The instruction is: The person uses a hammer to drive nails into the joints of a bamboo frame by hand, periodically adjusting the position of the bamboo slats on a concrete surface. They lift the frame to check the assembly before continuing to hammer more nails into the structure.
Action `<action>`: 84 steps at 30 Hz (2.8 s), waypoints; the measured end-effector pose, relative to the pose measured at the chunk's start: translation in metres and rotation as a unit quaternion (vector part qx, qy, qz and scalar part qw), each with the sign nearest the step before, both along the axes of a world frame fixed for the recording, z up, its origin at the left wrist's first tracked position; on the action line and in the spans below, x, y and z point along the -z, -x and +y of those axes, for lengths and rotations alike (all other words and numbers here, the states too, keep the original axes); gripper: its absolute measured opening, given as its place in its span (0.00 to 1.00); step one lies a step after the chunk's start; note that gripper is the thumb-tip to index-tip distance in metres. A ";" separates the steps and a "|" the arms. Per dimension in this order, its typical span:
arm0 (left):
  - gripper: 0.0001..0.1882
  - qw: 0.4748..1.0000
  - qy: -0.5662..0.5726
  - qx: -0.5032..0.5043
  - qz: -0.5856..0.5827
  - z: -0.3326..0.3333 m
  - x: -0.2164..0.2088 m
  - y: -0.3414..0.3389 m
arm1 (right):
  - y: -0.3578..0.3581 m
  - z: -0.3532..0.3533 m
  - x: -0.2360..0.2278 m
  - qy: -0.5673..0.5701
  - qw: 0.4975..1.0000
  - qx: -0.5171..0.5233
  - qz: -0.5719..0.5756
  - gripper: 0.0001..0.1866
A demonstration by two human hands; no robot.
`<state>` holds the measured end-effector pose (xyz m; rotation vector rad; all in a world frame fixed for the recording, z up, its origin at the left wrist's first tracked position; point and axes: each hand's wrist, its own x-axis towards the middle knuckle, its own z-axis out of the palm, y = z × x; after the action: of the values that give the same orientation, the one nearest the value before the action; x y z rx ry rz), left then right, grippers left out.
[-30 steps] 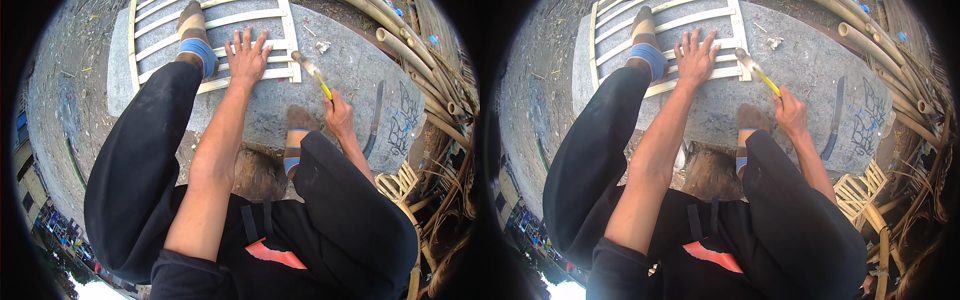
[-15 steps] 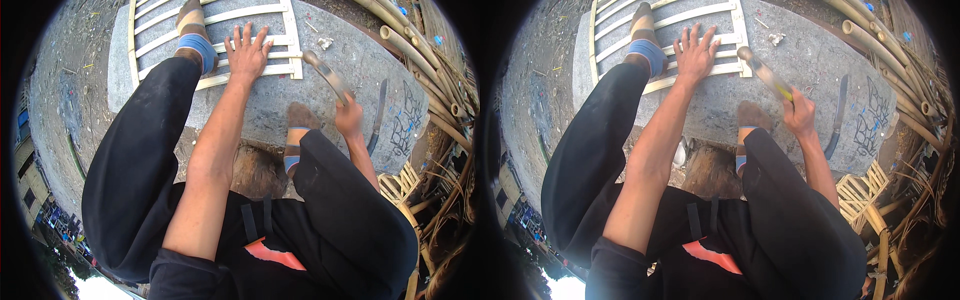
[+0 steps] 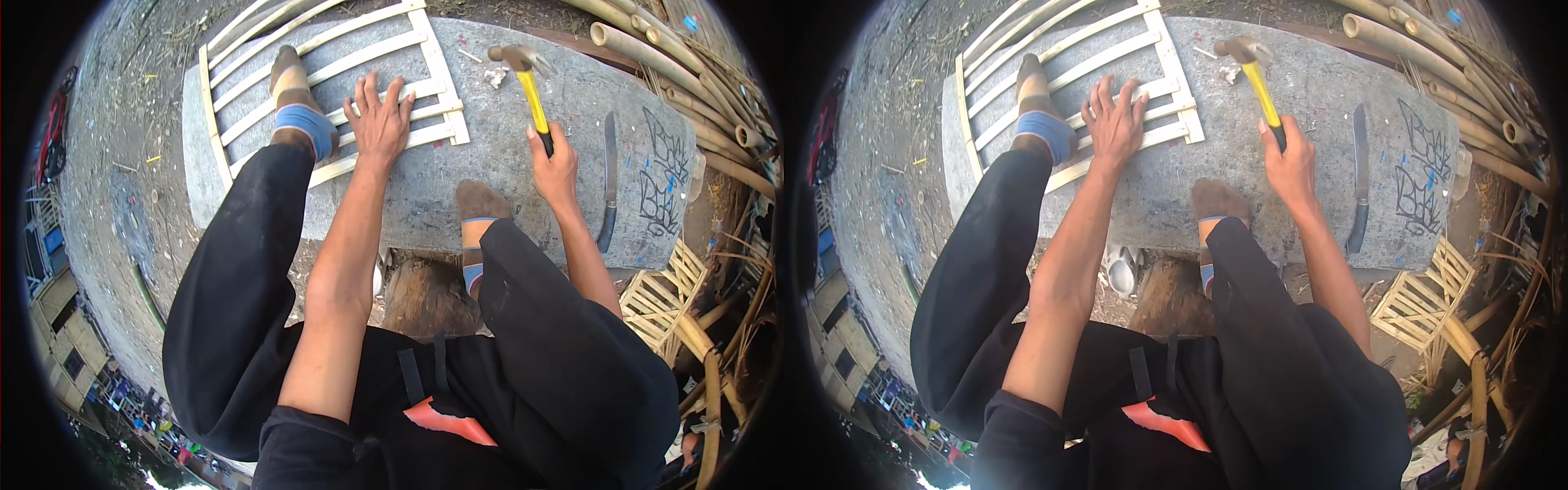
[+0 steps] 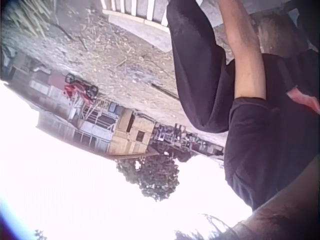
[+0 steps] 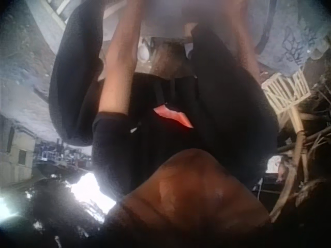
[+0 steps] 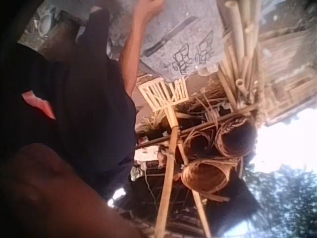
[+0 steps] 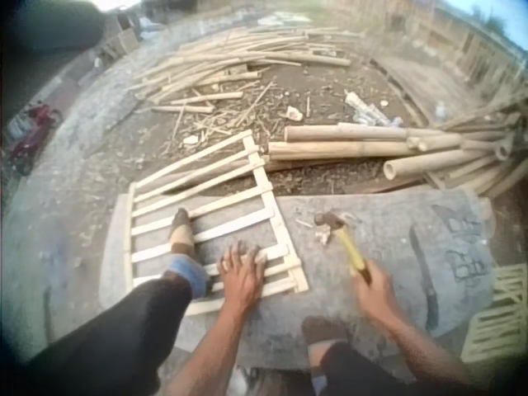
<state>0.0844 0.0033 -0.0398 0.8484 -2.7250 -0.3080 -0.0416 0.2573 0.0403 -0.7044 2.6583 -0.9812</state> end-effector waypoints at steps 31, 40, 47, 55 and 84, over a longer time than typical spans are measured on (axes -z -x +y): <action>0.44 0.956 -0.108 0.160 -0.222 -0.011 -0.067 0.017 | 0.067 -0.064 0.058 0.132 0.990 -0.046 0.006 0.24; 0.41 0.958 -0.100 0.184 -0.195 -0.015 -0.092 0.014 | 0.055 -0.059 0.036 0.098 0.965 -0.181 -0.163 0.22; 0.41 0.962 -0.095 0.182 -0.182 -0.006 -0.079 0.009 | 0.020 -0.068 0.049 0.086 0.962 -0.142 -0.217 0.23; 0.41 0.966 -0.095 0.177 -0.165 -0.004 -0.068 0.002 | 0.026 -0.069 0.063 0.117 0.952 -0.169 -0.228 0.23; 0.40 0.971 -0.092 0.167 -0.143 0.012 -0.059 0.007 | 0.019 -0.063 0.069 0.144 0.955 -0.148 -0.210 0.23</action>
<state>0.0770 0.0150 0.0194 0.5006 -3.1501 -0.5532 -0.0608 0.1947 -0.0283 -0.8166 2.0001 -1.2772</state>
